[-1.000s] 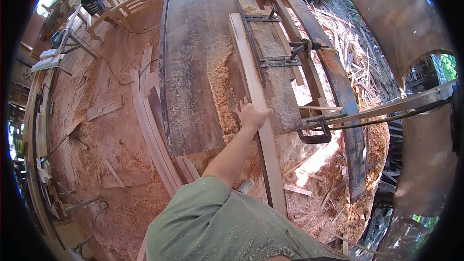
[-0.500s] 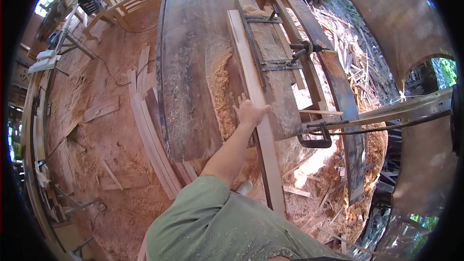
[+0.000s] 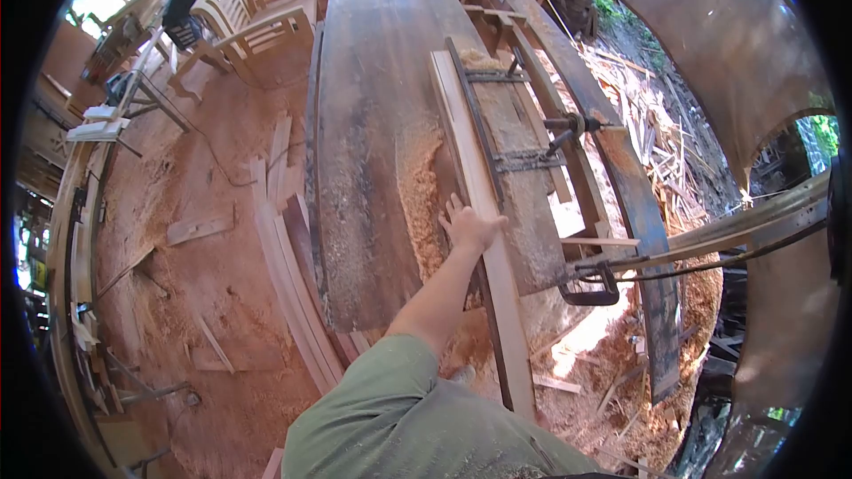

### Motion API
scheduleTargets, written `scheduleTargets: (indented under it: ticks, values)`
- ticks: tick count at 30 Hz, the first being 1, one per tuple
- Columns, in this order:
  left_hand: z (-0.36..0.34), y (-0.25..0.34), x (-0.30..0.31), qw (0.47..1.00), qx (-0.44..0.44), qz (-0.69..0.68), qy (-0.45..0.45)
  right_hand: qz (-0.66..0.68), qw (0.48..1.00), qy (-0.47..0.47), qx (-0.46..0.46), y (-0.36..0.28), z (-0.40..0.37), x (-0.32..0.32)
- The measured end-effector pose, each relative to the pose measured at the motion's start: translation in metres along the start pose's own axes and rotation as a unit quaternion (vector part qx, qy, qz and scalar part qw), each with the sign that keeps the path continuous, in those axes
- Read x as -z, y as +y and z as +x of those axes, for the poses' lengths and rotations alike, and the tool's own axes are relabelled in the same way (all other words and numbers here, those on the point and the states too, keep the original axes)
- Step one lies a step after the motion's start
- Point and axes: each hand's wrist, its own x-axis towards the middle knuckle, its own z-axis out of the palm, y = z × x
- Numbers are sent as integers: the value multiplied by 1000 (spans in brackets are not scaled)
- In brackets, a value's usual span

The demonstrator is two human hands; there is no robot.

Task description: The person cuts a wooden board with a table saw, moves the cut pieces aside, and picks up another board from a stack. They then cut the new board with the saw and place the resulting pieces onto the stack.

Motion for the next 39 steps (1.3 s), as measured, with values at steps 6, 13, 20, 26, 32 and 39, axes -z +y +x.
scheduleTargets:
  ticks: [6, 13, 20, 26, 32, 39]
  values:
    - [10, 7, 10, 999, 25, 7, -25, 4, 1000, -5, -5, -2, 5, -11]
    - [25, 9, 12, 999, 27, -2, -17, 43, 999, -23, -21, 1, -3, -27]
    - [34, -12, 18, 993, -23, -5, -116, 72, 995, -45, -47, 10, -18, -46]
    - [-63, -39, -24, 988, -48, -25, -144, 79, 987, -108, -87, 13, -2, -45]
    - [-121, -38, -40, 991, -20, -63, -113, 71, 974, -171, -129, 20, 20, -40]
    - [-106, -34, -34, 992, -12, -32, -124, 44, 978, -154, -136, 4, -1, -68]
